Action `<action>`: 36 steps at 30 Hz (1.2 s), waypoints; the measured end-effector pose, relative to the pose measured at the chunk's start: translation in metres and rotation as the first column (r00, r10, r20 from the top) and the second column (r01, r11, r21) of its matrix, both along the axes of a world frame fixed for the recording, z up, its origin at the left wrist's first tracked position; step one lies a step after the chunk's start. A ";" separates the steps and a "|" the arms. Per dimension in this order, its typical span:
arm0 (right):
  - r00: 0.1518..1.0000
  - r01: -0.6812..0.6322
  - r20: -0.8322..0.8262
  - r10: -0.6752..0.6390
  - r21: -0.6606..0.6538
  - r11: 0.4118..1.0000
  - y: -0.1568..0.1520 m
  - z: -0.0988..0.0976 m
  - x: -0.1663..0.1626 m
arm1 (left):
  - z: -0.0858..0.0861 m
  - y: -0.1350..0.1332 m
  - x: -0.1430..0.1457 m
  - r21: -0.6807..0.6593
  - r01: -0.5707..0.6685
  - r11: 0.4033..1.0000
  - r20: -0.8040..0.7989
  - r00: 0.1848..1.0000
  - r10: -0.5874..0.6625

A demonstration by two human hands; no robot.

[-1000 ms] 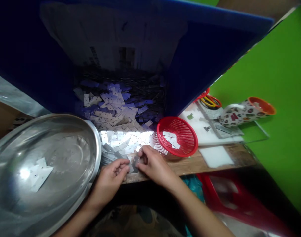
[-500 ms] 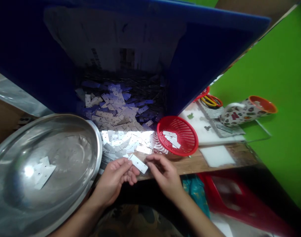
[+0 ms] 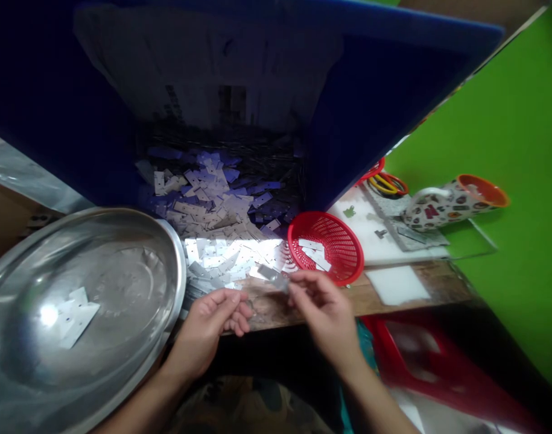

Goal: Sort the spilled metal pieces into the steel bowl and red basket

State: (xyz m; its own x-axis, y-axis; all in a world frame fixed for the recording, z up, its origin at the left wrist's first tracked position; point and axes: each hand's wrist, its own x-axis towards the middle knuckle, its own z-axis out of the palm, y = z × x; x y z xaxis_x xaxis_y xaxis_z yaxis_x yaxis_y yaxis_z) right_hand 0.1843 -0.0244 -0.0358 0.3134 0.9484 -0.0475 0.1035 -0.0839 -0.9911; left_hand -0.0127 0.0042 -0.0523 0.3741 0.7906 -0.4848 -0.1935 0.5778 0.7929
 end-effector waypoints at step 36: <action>0.724 -0.396 0.688 0.056 0.347 0.850 -0.010 -0.029 -0.004 | -0.001 0.005 0.000 -0.015 0.136 0.991 -0.023 0.990 -0.136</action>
State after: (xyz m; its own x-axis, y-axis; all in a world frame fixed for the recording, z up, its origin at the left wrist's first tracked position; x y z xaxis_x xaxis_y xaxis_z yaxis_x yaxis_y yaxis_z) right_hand 0.1807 -0.0340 -0.0644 -0.1215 0.8491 0.5140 0.6685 0.4528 -0.5900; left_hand -0.0129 0.0092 -0.0531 0.4657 0.7267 -0.5050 -0.0935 0.6079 0.7885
